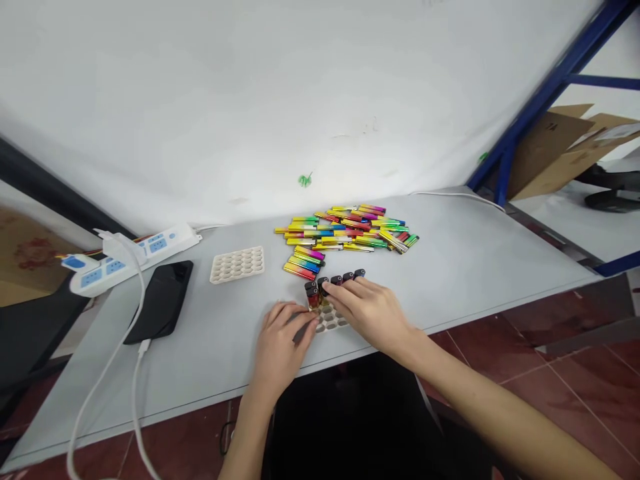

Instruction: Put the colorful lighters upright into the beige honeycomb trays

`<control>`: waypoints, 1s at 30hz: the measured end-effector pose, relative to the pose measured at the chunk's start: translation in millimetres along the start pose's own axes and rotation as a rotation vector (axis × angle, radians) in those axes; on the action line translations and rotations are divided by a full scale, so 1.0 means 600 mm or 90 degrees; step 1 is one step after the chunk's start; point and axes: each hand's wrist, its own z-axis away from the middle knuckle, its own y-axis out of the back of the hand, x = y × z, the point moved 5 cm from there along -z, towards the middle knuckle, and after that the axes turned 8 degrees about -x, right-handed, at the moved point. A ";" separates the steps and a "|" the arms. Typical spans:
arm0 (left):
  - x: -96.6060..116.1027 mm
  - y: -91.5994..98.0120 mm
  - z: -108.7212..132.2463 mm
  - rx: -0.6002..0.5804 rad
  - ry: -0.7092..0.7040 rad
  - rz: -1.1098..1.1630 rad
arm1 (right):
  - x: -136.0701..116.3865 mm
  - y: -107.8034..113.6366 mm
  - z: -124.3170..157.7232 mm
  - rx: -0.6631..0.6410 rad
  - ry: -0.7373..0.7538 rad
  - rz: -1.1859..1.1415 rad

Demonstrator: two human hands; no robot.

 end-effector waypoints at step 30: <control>-0.002 -0.001 0.002 0.012 -0.003 0.015 | 0.302 0.030 0.073 0.225 -0.419 -0.094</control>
